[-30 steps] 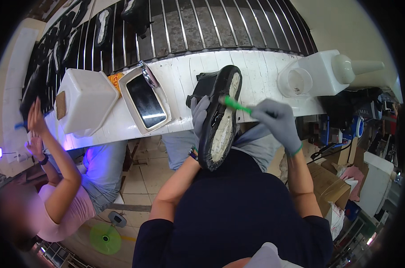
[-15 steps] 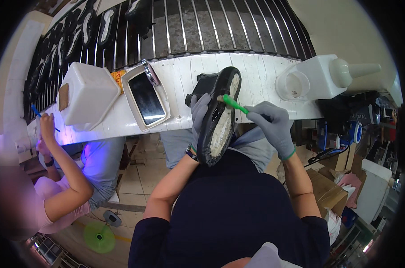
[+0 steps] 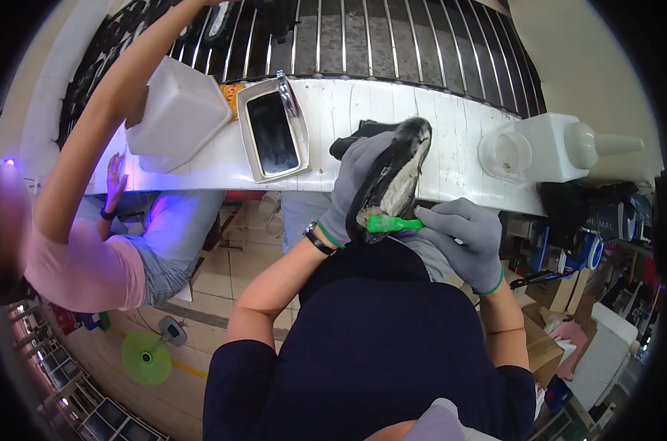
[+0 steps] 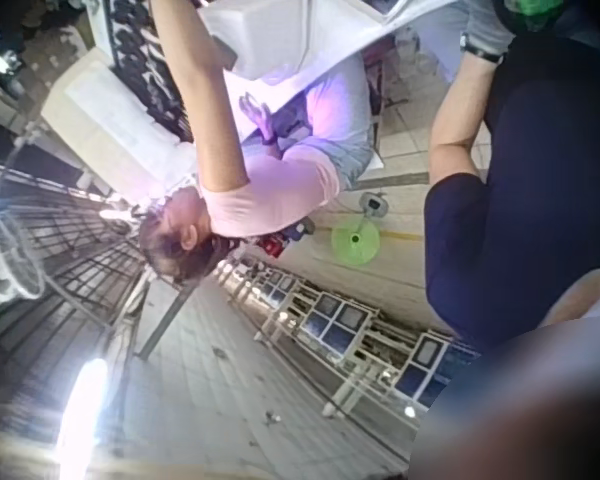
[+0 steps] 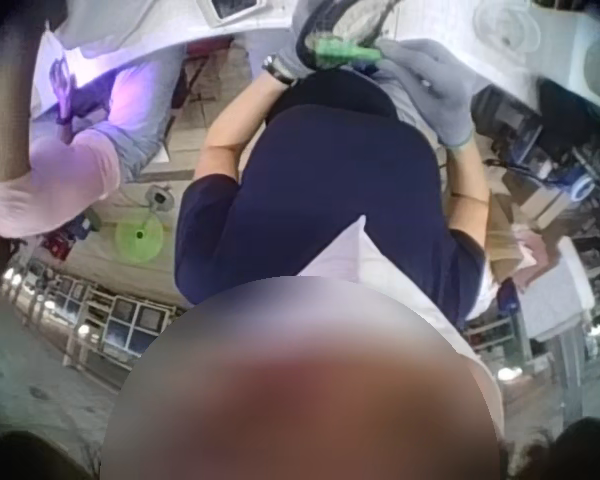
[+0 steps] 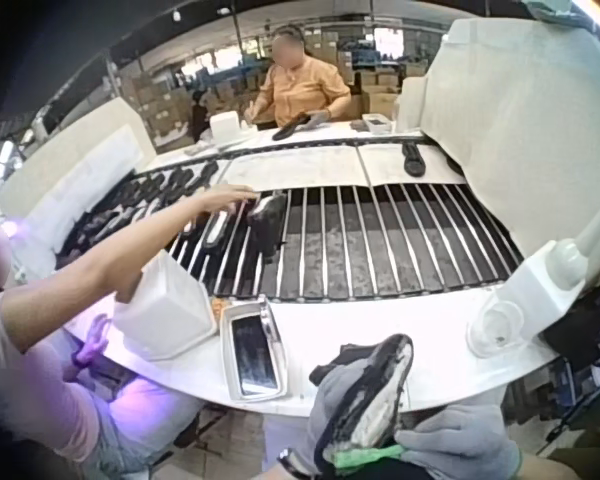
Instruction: Applying adhesive to the bottom edges of black boots using a brush and solvent at a manufacturing station.
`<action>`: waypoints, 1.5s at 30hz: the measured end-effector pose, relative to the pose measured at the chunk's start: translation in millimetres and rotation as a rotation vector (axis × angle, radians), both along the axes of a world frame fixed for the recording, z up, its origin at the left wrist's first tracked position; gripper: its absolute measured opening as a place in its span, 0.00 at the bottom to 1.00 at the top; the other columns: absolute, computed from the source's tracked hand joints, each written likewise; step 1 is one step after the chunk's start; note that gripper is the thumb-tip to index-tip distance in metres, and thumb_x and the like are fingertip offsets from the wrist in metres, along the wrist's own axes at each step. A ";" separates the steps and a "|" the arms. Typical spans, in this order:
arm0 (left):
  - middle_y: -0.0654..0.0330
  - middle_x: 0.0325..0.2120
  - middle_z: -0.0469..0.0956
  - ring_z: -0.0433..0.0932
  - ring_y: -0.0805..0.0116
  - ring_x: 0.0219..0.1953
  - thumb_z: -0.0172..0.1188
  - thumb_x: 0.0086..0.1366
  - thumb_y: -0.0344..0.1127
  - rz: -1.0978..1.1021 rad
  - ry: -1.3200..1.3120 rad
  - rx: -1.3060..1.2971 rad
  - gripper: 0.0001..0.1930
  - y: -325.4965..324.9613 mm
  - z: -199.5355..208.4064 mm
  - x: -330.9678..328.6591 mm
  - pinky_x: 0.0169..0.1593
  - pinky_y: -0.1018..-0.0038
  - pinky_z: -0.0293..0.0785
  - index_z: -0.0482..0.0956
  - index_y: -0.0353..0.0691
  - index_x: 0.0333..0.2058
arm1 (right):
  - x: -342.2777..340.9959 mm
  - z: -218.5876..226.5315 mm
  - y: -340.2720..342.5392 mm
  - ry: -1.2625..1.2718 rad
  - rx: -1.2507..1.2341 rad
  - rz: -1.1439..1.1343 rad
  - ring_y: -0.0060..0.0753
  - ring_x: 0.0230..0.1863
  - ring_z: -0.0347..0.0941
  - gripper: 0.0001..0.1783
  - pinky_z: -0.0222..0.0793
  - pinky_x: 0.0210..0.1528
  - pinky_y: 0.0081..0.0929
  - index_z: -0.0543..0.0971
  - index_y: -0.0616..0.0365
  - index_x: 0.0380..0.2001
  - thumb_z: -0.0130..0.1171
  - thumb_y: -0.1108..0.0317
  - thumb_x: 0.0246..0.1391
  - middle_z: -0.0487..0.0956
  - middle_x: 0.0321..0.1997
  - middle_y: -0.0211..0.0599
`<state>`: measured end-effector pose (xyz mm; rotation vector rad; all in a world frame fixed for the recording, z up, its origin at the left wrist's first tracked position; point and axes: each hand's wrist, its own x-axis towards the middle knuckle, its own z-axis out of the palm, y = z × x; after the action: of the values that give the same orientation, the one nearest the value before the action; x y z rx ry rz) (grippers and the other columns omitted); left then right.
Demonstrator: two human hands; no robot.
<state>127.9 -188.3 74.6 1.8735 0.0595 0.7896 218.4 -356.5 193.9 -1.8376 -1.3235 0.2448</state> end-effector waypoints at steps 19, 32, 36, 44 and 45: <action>0.59 0.35 0.81 0.78 0.72 0.38 0.74 0.47 0.28 -1.034 0.699 -0.218 0.24 117.7 70.7 99.8 0.43 0.75 0.77 0.77 0.33 0.44 | 109.1 62.8 55.7 -0.697 0.097 -0.020 0.28 0.25 0.73 0.08 0.68 0.24 0.26 0.83 0.48 0.33 0.65 0.64 0.46 0.78 0.27 0.24; 0.58 0.41 0.80 0.77 0.74 0.40 0.75 0.44 0.27 -1.047 0.652 -0.375 0.30 147.8 32.1 121.5 0.43 0.75 0.78 0.75 0.33 0.49 | 153.5 35.7 58.4 -0.134 -0.015 -0.063 0.30 0.24 0.74 0.09 0.66 0.28 0.25 0.84 0.56 0.30 0.67 0.65 0.46 0.78 0.24 0.37; 0.59 0.45 0.78 0.74 0.72 0.47 0.72 0.49 0.30 -0.664 0.578 -0.450 0.32 131.0 24.4 96.3 0.51 0.73 0.74 0.71 0.33 0.54 | 144.0 -5.9 30.4 0.064 -0.185 0.038 0.33 0.27 0.75 0.09 0.68 0.32 0.26 0.84 0.57 0.30 0.68 0.65 0.46 0.80 0.26 0.36; 0.57 0.48 0.75 0.76 0.65 0.47 0.53 0.65 0.56 -0.211 0.331 -1.162 0.30 75.3 -12.2 53.6 0.54 0.69 0.72 0.69 0.36 0.55 | 120.7 -58.5 -93.4 0.118 -0.218 -0.774 0.32 0.34 0.77 0.12 0.70 0.37 0.29 0.84 0.55 0.36 0.64 0.64 0.47 0.82 0.33 0.37; 0.55 0.50 0.75 0.75 0.63 0.49 0.51 0.65 0.60 -0.194 0.343 -1.343 0.33 67.2 -15.0 50.2 0.55 0.67 0.71 0.68 0.37 0.57 | 117.1 -65.4 -101.2 -0.067 -0.363 -0.960 0.39 0.37 0.77 0.12 0.71 0.39 0.33 0.84 0.53 0.37 0.63 0.62 0.48 0.82 0.36 0.39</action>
<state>178.1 -121.1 59.5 0.6774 0.4865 0.1374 335.5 -457.7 128.5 -2.5826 -0.3230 -0.1047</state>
